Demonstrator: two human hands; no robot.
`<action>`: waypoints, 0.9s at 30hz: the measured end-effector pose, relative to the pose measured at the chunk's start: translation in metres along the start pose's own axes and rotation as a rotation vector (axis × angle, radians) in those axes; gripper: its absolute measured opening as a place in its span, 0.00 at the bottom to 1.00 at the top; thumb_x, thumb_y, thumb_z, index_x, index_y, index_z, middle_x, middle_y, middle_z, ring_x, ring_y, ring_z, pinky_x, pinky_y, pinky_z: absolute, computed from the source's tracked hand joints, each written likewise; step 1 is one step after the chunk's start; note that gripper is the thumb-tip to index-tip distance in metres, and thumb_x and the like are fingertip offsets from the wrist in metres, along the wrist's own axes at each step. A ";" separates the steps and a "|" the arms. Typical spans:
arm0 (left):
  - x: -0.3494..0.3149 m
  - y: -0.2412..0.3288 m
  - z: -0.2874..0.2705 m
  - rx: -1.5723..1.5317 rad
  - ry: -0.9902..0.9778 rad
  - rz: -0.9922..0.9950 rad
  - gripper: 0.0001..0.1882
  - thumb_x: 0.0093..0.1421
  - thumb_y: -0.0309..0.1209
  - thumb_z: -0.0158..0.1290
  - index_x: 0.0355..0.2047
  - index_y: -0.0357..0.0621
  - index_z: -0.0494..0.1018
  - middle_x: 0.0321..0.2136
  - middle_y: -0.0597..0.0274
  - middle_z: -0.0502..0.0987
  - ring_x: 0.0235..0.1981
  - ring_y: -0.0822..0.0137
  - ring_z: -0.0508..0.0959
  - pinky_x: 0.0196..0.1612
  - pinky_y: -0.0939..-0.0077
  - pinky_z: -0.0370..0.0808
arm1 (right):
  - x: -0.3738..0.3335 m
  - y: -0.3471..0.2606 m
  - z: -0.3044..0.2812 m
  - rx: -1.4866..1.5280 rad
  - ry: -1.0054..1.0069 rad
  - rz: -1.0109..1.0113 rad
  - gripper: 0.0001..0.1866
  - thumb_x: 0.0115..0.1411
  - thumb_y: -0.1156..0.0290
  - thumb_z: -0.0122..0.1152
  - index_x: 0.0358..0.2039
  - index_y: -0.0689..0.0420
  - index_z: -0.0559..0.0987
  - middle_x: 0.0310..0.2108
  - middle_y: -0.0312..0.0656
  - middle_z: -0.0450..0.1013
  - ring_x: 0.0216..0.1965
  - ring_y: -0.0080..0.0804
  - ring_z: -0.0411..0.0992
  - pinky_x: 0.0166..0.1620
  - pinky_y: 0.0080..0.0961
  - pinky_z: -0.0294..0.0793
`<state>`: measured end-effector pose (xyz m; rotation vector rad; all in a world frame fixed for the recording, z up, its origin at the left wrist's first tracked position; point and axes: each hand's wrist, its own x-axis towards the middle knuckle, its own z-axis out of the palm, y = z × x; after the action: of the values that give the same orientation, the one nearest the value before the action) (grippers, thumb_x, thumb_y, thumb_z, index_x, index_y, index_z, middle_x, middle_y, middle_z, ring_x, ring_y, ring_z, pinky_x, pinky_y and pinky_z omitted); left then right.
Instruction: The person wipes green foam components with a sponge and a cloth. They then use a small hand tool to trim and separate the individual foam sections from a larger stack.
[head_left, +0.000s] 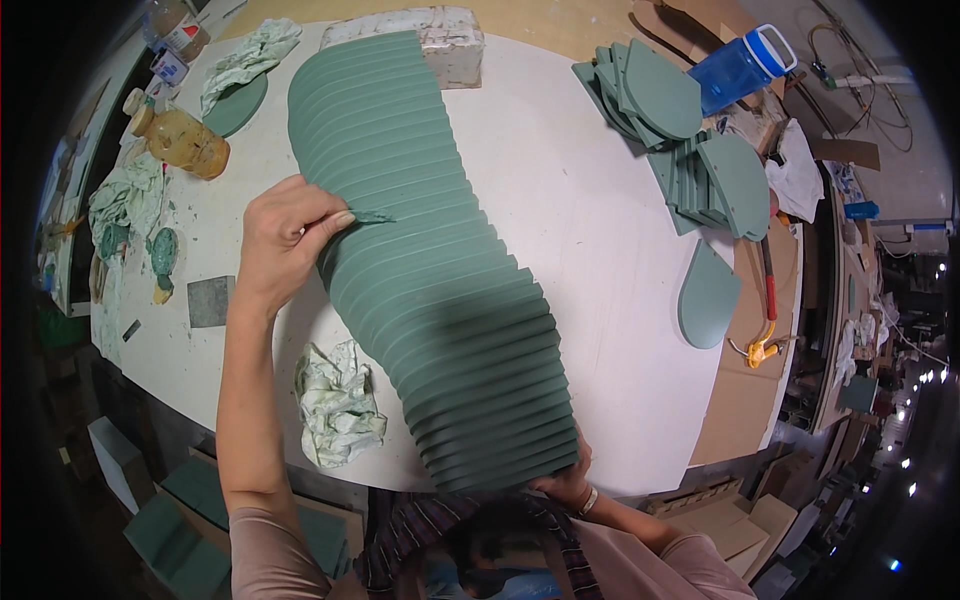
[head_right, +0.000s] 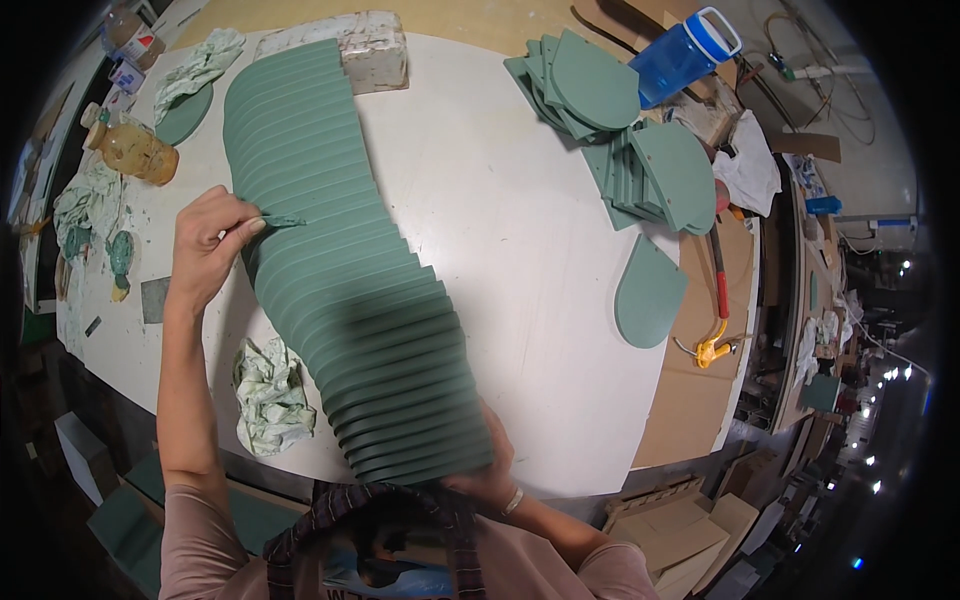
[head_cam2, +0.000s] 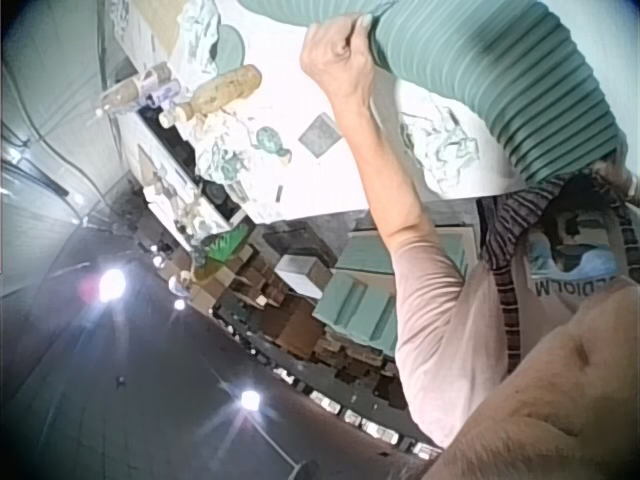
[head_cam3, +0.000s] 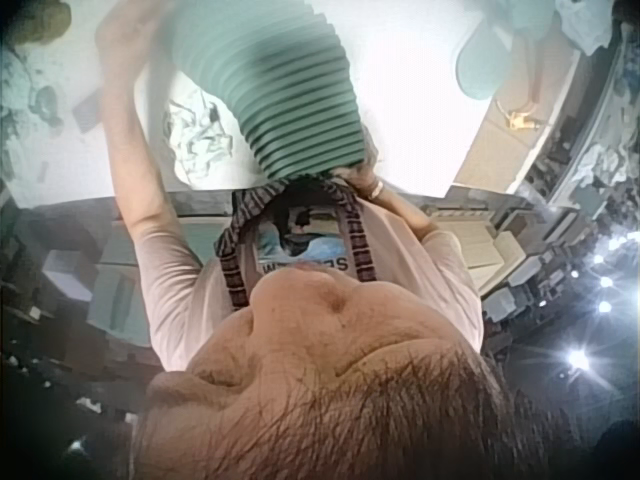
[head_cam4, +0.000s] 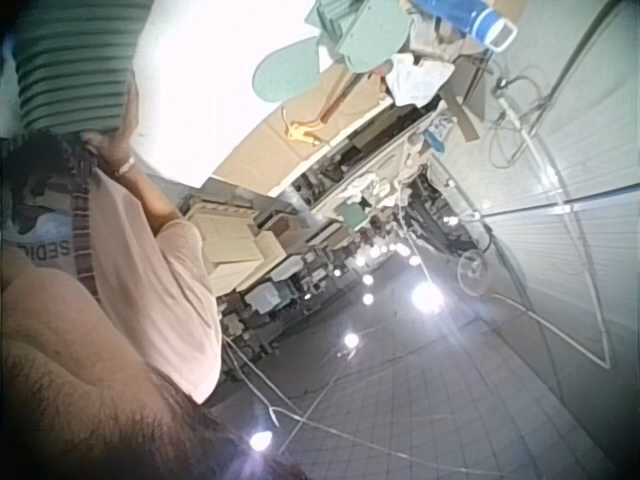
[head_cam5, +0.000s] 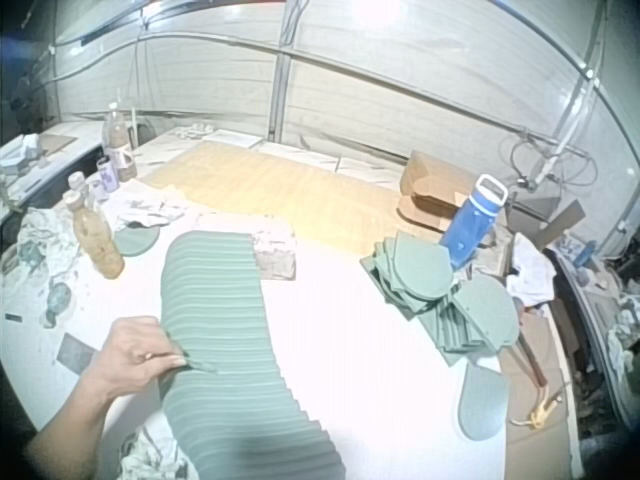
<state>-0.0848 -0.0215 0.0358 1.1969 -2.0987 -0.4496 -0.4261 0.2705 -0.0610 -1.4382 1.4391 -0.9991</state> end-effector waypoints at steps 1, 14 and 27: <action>0.000 0.000 0.000 0.023 0.003 0.008 0.05 0.53 0.25 0.62 0.25 0.36 0.78 0.20 0.61 0.75 0.23 0.63 0.69 0.28 0.69 0.66 | 0.000 0.000 0.000 -0.001 0.000 0.000 0.60 0.44 0.33 0.73 0.65 0.68 0.64 0.63 0.59 0.66 0.63 0.53 0.66 0.63 0.44 0.66; 0.004 0.003 0.009 0.058 0.076 0.054 0.04 0.50 0.23 0.64 0.25 0.39 0.79 0.18 0.62 0.74 0.22 0.62 0.68 0.27 0.69 0.66 | 0.002 -0.005 0.001 -0.001 -0.025 0.046 0.61 0.43 0.32 0.73 0.65 0.68 0.64 0.62 0.58 0.67 0.63 0.53 0.67 0.63 0.44 0.66; 0.005 0.009 0.010 0.057 0.075 0.049 0.04 0.50 0.23 0.64 0.26 0.40 0.79 0.18 0.61 0.74 0.23 0.63 0.69 0.27 0.69 0.66 | 0.000 0.002 -0.001 0.020 -0.031 0.041 0.62 0.43 0.34 0.74 0.65 0.69 0.63 0.63 0.58 0.66 0.64 0.51 0.66 0.64 0.43 0.66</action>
<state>-0.0988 -0.0213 0.0355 1.1735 -2.0835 -0.3196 -0.4281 0.2709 -0.0629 -1.3984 1.4273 -0.9593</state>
